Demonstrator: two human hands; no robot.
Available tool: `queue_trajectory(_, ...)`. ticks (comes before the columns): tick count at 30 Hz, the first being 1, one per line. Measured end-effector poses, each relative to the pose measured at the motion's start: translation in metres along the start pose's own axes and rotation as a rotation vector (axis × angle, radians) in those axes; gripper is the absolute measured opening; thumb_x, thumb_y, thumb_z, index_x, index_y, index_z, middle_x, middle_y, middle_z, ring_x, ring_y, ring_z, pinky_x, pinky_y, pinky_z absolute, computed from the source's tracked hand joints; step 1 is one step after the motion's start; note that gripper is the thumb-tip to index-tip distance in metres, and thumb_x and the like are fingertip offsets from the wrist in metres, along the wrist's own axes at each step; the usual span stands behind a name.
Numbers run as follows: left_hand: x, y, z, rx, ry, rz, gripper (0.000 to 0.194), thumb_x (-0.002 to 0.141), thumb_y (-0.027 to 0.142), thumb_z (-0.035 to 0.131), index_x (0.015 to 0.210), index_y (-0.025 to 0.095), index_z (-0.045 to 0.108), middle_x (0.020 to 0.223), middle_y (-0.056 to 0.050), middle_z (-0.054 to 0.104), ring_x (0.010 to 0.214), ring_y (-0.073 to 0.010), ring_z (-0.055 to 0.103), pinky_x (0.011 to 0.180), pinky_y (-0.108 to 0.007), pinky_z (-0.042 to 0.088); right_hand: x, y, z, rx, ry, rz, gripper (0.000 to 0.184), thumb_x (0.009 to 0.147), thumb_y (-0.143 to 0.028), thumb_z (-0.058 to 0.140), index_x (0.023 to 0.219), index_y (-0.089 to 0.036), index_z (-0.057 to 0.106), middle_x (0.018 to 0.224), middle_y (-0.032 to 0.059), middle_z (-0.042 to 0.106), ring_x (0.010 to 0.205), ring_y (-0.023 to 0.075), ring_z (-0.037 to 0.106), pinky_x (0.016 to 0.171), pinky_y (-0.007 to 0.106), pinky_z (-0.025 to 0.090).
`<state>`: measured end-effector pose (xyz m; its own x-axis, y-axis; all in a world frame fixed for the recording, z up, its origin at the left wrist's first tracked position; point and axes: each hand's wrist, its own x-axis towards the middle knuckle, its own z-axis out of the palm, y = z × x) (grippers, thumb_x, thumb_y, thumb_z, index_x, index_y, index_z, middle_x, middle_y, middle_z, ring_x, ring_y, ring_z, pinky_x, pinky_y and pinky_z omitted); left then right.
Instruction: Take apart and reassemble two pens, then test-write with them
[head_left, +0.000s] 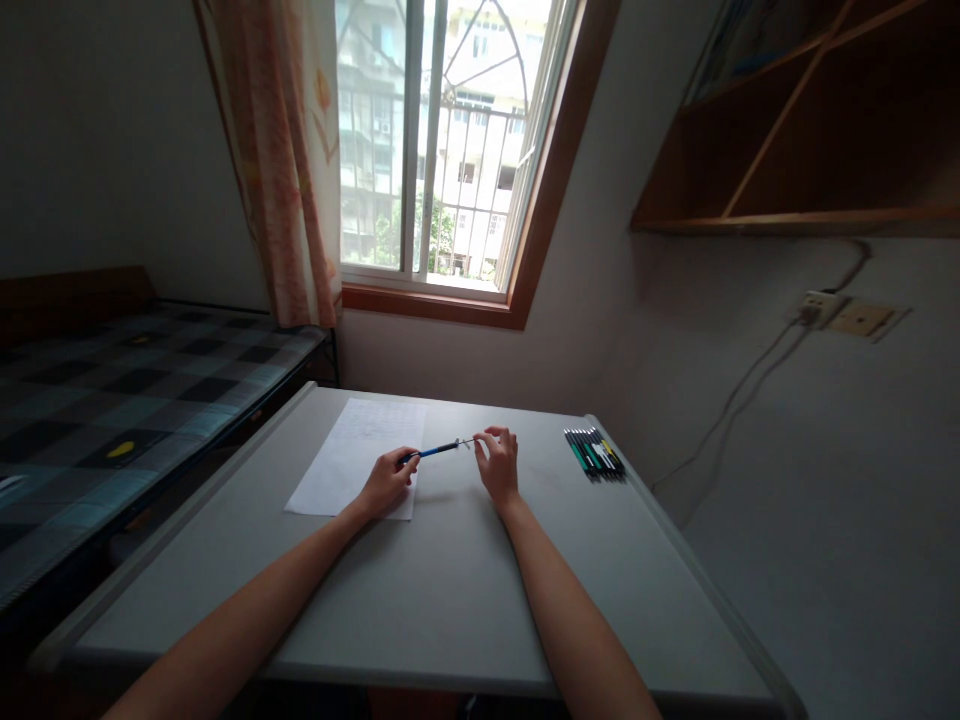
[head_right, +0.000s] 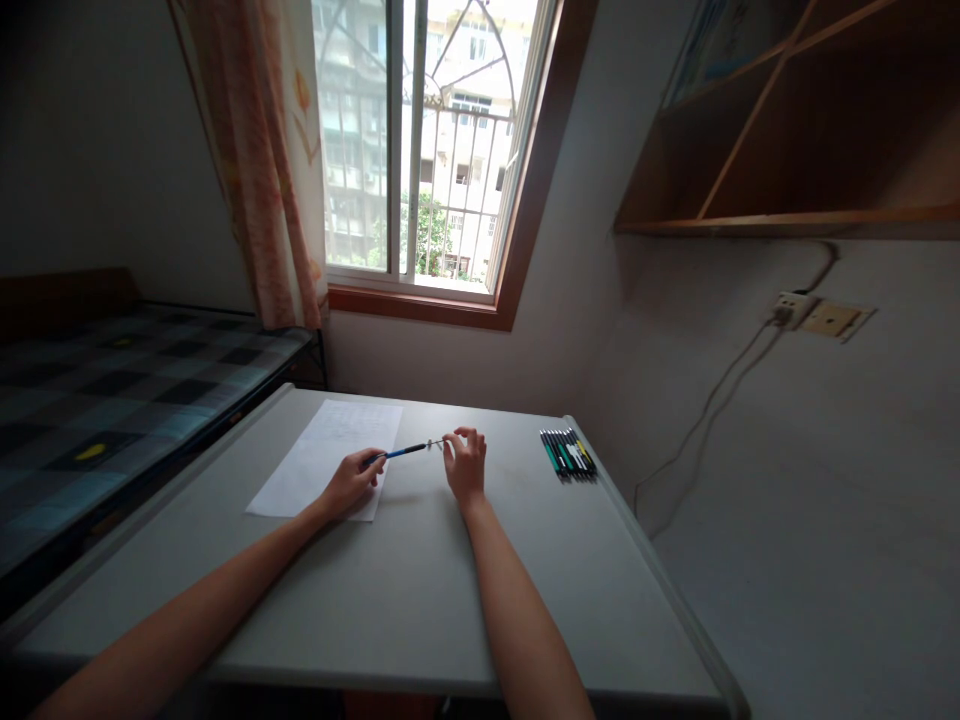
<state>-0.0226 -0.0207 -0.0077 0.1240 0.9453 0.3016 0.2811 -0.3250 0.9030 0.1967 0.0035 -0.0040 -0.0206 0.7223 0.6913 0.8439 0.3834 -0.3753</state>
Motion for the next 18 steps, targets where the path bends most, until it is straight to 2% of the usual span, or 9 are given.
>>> queue_trajectory(8,0.001,0.0,-0.001,-0.027,0.004,-0.007,0.032,0.075,0.041,0.051,0.087,0.013,0.061,0.063,-0.001,0.057,0.048,-0.0113,0.053,0.049,-0.023,0.043,0.003,0.021,-0.001,-0.008,0.076,0.088,0.017,0.08,-0.021,0.046,0.087,-0.019,0.062,0.096,0.0082,0.048,0.086,0.0193,0.043,0.082,0.035,0.033)
queue_trajectory(13,0.001,-0.001,-0.001,-0.042,0.01,-0.015,0.033,0.075,0.042,0.051,0.087,0.013,0.06,0.064,-0.001,0.057,0.048,-0.011,0.053,0.05,-0.023,0.043,0.002,0.04,0.006,0.002,0.101,0.2,0.017,0.077,-0.022,0.048,0.081,-0.019,0.064,0.093,0.0087,0.048,0.083,0.0193,0.045,0.08,0.034,0.035)
queue_trajectory(18,0.001,-0.002,-0.001,-0.048,0.019,-0.009,0.032,0.075,0.042,0.051,0.087,0.013,0.06,0.063,-0.001,0.057,0.047,-0.0108,0.053,0.049,-0.023,0.043,-0.001,0.053,0.017,0.091,0.033,0.307,0.019,0.075,-0.023,0.047,0.078,-0.018,0.065,0.079,0.0073,0.054,0.074,0.0184,0.049,0.074,0.031,0.039)
